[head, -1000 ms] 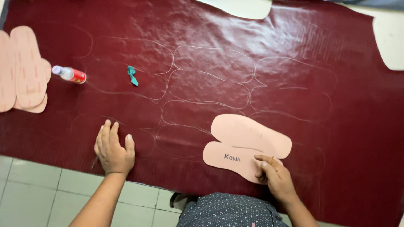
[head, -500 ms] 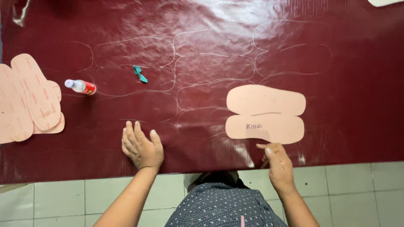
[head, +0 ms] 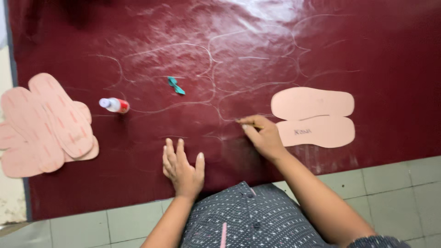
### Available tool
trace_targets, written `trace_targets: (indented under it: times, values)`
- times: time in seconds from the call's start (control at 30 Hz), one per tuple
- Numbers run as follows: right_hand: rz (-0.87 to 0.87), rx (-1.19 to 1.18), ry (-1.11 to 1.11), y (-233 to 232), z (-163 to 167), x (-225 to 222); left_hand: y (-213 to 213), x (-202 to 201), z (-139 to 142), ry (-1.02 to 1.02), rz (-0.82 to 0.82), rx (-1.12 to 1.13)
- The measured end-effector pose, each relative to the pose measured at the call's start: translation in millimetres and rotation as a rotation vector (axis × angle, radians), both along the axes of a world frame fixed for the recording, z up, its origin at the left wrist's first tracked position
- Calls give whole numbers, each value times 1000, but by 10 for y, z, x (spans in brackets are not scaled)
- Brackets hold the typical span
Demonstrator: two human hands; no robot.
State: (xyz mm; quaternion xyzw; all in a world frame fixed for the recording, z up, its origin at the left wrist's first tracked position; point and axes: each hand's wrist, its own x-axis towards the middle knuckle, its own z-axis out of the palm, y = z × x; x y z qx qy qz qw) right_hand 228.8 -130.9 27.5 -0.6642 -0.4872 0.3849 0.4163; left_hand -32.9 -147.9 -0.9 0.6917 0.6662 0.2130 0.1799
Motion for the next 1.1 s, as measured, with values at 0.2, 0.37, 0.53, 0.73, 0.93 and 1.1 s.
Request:
trace_targets:
  times: [0.2,0.37,0.53,0.73,0.93,1.1]
  values:
    - [-108,107,58,696,-76,-209,28,-1008,39,37,-51,79]
    - [-142,106,77,986,-116,-342,10,-1413,-89,238,29,157]
    - [-142,91,-29,1019,-141,-414,-48,-1407,-196,276,42,158]
    - [-139,122,-102,1000,-155,-437,-64,-1418,-175,289,20,153]
    - [-113,186,-183,953,-161,-455,-59,-1413,-176,298,14,140]
    - [-72,176,-130,1029,-153,-385,-77,-1408,-166,283,15,120]
